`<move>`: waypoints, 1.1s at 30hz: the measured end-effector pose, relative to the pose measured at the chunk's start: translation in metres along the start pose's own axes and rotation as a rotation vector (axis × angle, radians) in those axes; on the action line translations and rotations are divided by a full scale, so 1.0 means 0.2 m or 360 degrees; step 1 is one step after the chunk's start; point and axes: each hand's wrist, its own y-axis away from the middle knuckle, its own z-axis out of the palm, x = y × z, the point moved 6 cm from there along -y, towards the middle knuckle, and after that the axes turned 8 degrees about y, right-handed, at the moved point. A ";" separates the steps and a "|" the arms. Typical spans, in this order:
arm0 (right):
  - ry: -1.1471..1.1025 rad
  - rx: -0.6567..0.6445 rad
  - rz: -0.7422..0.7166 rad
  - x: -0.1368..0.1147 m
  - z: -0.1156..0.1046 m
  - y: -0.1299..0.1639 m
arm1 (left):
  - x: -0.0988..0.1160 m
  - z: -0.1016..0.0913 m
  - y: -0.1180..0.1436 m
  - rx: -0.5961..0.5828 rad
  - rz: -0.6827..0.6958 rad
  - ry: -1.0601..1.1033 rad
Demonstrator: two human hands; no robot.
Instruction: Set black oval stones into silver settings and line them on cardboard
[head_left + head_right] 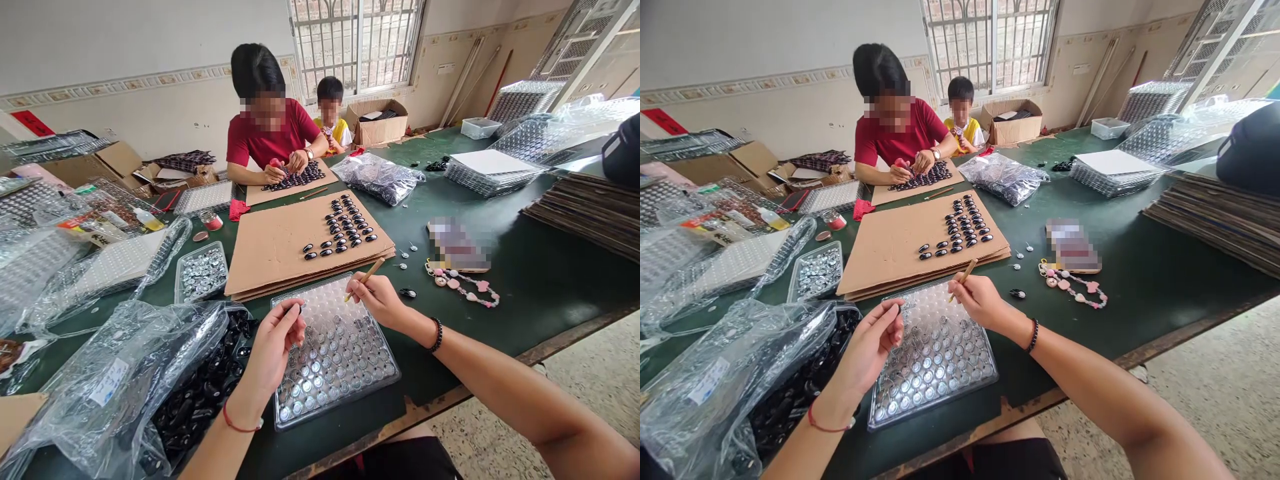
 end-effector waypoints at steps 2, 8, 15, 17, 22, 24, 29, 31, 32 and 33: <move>-0.0006 0.0000 -0.0011 -0.01 0.00 0.00 | 0.00 0.00 0.00 -0.0005 -0.0002 -0.0022; -0.0006 0.0010 -0.0031 -0.02 -0.01 0.00 | -0.01 0.00 0.00 -0.0047 -0.0017 -0.0006; -0.0020 -0.0088 -0.0083 -0.06 0.01 0.04 | -0.01 0.00 0.01 -0.0011 0.0033 -0.0074; 0.0020 -0.0116 -0.0117 -0.09 0.01 0.06 | 0.00 0.01 0.01 -0.0016 0.0084 -0.0129; 0.0200 -0.0274 -0.0338 -0.16 0.05 0.07 | -0.01 0.02 0.01 -0.0037 0.0095 -0.0189; 0.0318 -0.0340 -0.0373 -0.17 0.06 0.07 | -0.02 0.03 0.02 -0.0062 0.0079 -0.0203; 0.0483 -0.0425 -0.0318 -0.13 0.07 0.05 | -0.02 0.05 0.04 -0.0124 0.0065 -0.0201; 0.0503 -0.0499 -0.0363 -0.12 0.08 0.05 | -0.02 0.05 0.04 -0.0124 0.0068 -0.0203; 0.0515 -0.0529 -0.0389 -0.11 0.07 0.05 | -0.02 0.05 0.04 -0.0123 0.0068 -0.0203; 0.0528 -0.0549 -0.0410 -0.11 0.07 0.05 | -0.02 0.04 0.03 -0.0121 0.0067 -0.0202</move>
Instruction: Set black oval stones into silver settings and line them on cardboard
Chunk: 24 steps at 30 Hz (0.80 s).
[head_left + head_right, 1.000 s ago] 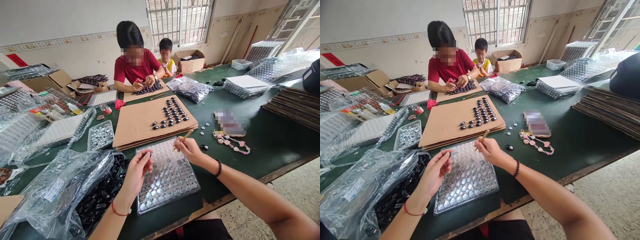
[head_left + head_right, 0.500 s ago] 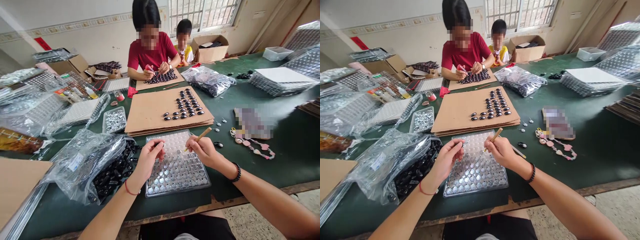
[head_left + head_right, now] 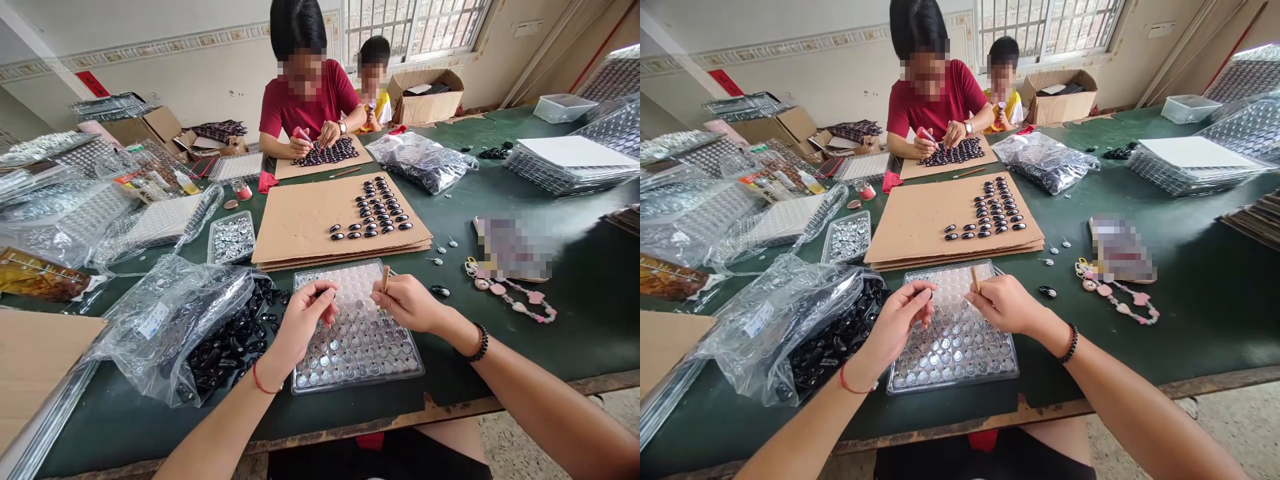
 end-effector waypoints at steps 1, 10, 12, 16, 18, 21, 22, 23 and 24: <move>0.0012 -0.0012 -0.0014 0.00 0.00 0.00 | 0.00 0.00 0.00 0.0002 -0.0001 0.0002; 0.0016 0.0013 0.0020 0.03 -0.01 -0.01 | -0.01 0.00 0.00 0.0019 -0.0003 -0.0026; -0.0078 0.0094 0.0025 0.02 -0.02 -0.01 | -0.02 -0.01 0.00 0.0023 -0.0013 -0.0127; -0.0135 0.0260 -0.0007 -0.03 -0.06 -0.01 | -0.02 0.01 0.01 -0.0041 0.0068 -0.0503; -0.0104 0.0285 -0.0043 -0.07 -0.07 0.00 | 0.01 0.02 0.03 -0.0044 0.0240 -0.0718; 0.0014 0.0265 -0.0156 -0.14 -0.06 0.00 | 0.04 0.04 0.05 -0.0034 0.0530 -0.1027; 0.0075 0.0261 -0.0206 -0.16 -0.05 0.00 | 0.04 0.05 0.06 -0.0051 0.0598 -0.1121; 0.0135 0.0264 -0.0255 -0.17 -0.04 0.00 | 0.04 0.06 0.06 -0.0068 0.0646 -0.1199; 0.0187 0.0265 -0.0290 -0.19 -0.03 0.00 | 0.03 0.06 0.06 -0.0081 0.0664 -0.1253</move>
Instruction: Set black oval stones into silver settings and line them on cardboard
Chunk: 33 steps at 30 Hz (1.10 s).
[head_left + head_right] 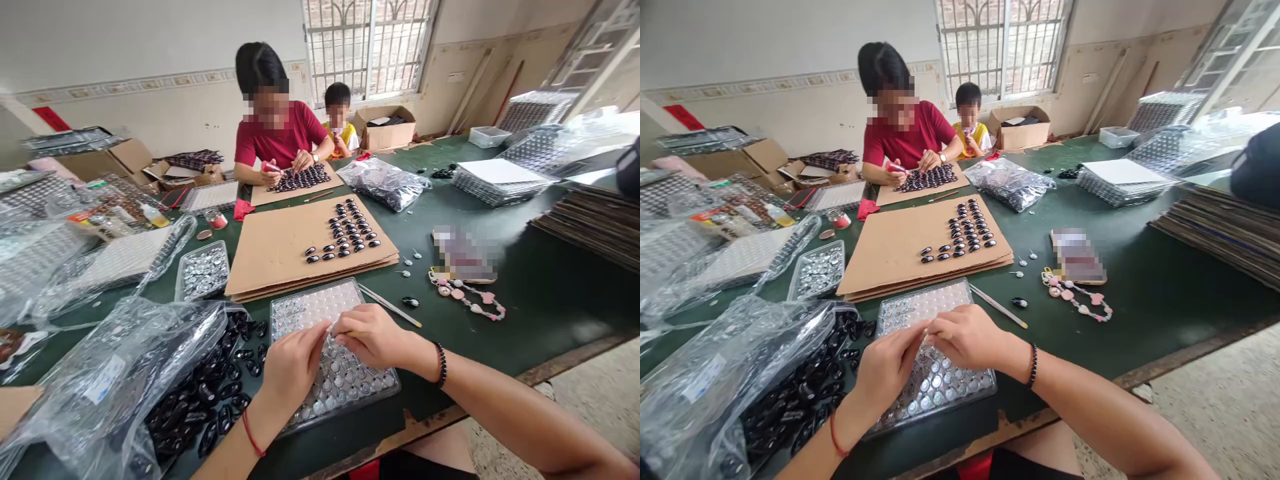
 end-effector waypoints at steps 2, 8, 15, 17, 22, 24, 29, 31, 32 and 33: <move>0.0080 0.0018 -0.0039 -0.01 0.01 0.00 | -0.02 0.01 0.00 -0.0026 -0.0035 -0.0021; 0.0154 0.0062 -0.0052 -0.03 0.02 0.01 | -0.05 0.04 -0.04 -0.0146 -0.0227 0.0127; -0.0025 0.0259 0.0086 -0.01 -0.03 0.01 | -0.03 -0.04 -0.07 0.0058 -0.0260 0.0015; -0.0079 0.0294 0.0143 0.01 -0.03 0.00 | -0.01 -0.07 -0.07 0.0104 -0.0221 -0.0015; -0.0198 0.0481 0.0330 0.05 -0.07 0.02 | -0.04 -0.08 -0.06 0.0140 -0.0350 0.0172; -0.0271 0.0553 0.0398 0.06 -0.10 0.03 | -0.05 -0.06 -0.05 0.0115 -0.0408 0.0309; -0.0482 0.0543 0.0377 0.04 -0.11 0.02 | -0.05 0.03 -0.03 -0.0096 -0.0443 0.0511; -0.0549 0.0524 0.0374 0.03 -0.09 0.02 | -0.05 0.04 -0.03 -0.0129 -0.0437 0.0516; -0.0593 0.0524 0.0394 0.03 -0.08 0.02 | -0.05 0.05 -0.02 -0.0132 -0.0433 0.0505; -0.0650 0.0537 0.0429 0.04 -0.08 0.03 | -0.05 0.04 -0.02 -0.0128 -0.0427 0.0489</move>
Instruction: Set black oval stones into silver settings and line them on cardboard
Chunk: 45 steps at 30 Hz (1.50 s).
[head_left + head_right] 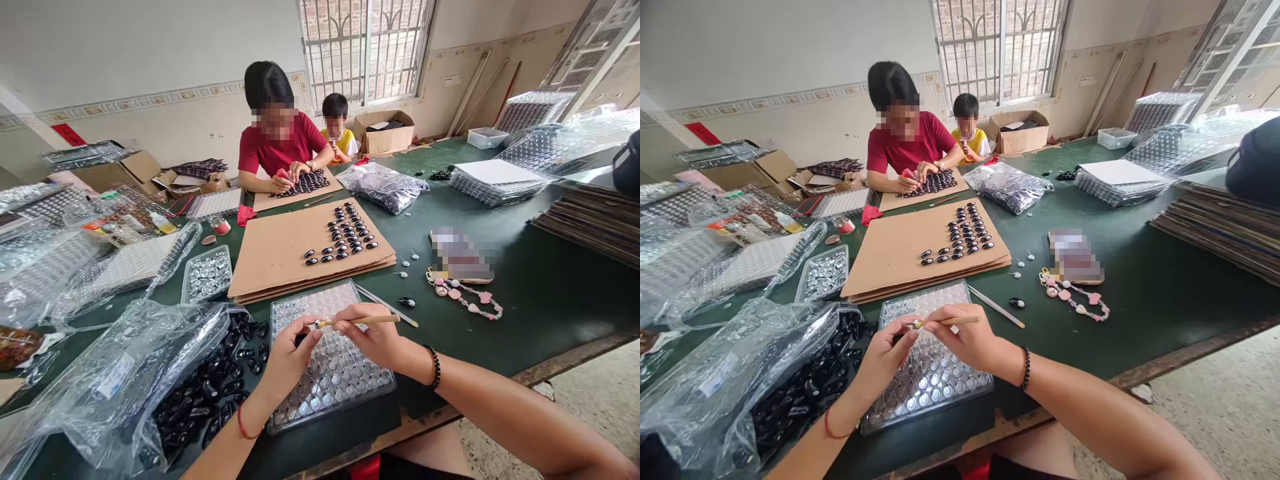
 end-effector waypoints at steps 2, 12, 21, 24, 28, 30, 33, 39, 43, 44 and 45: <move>-0.0126 0.0055 0.0110 0.03 -0.01 0.00 | 0.00 -0.02 0.00 0.0025 0.0019 -0.0051; -0.0152 0.0301 0.0347 0.17 -0.12 -0.02 | 0.16 -0.53 -0.06 0.0935 0.0424 -0.0537; 0.0071 0.0246 0.0239 0.16 -0.12 -0.06 | 0.26 -1.06 -0.27 0.1394 0.0147 -0.1291; 0.0122 0.0236 0.0258 0.16 -0.12 -0.07 | 0.21 -0.85 -0.22 0.1238 0.0350 -0.0677; 0.0095 0.0207 0.0295 0.17 -0.11 -0.06 | 0.06 -0.42 -0.12 0.0642 0.0149 -0.0209; 0.0058 0.0151 0.0310 0.16 -0.09 -0.05 | 0.02 -0.27 -0.08 0.0451 0.0038 -0.0235; -0.0094 0.0025 0.0316 0.11 -0.05 -0.03 | 0.03 -0.15 -0.03 0.0273 -0.0010 -0.0307; -0.0102 -0.0224 0.0092 -0.02 0.02 0.03 | -0.01 -0.04 0.03 0.0029 -0.0112 -0.0208; 0.0194 -0.0341 -0.0246 -0.08 0.05 0.07 | -0.05 0.01 0.07 -0.0122 -0.0100 -0.0104; 0.0246 -0.0362 -0.0265 -0.07 0.06 0.07 | -0.05 0.01 0.07 -0.0121 -0.0064 -0.0131; 0.0285 -0.0379 -0.0263 -0.07 0.06 0.08 | -0.04 0.01 0.08 -0.0120 -0.0022 -0.0171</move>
